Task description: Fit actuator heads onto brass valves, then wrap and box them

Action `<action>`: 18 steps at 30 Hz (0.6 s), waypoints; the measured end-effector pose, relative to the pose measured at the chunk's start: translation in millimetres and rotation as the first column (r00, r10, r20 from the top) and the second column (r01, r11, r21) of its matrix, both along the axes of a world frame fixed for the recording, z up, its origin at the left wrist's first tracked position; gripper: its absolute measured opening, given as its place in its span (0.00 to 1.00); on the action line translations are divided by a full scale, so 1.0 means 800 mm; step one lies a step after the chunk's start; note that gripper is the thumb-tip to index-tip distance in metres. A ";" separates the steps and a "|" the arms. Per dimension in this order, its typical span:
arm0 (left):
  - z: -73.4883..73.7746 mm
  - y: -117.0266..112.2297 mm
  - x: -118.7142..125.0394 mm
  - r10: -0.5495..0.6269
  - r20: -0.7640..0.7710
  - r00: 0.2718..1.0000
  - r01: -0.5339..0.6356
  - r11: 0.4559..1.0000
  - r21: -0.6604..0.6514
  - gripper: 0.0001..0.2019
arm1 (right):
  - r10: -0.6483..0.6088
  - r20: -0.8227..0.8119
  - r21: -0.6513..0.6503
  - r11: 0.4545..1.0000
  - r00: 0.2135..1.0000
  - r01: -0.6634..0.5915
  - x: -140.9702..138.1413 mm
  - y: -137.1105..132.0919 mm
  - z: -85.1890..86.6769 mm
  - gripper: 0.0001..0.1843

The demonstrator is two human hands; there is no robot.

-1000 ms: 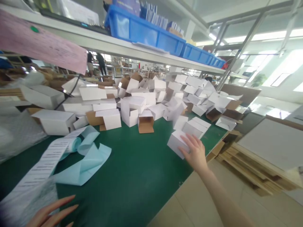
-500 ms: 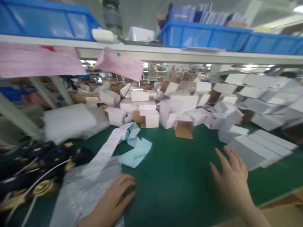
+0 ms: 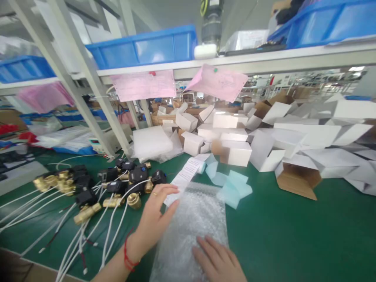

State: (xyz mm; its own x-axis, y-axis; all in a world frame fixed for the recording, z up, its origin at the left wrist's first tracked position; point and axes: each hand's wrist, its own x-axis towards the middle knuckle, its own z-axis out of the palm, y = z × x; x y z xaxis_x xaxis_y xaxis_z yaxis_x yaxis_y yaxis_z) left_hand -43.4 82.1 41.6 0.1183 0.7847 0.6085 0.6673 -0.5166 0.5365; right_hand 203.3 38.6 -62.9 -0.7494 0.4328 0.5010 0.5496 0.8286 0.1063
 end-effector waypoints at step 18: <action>-0.059 -0.035 -0.102 0.394 -0.335 0.856 -0.424 0.905 -0.019 0.09 | -0.272 -0.463 -0.273 0.949 0.843 0.156 -0.032 -0.026 0.032 0.16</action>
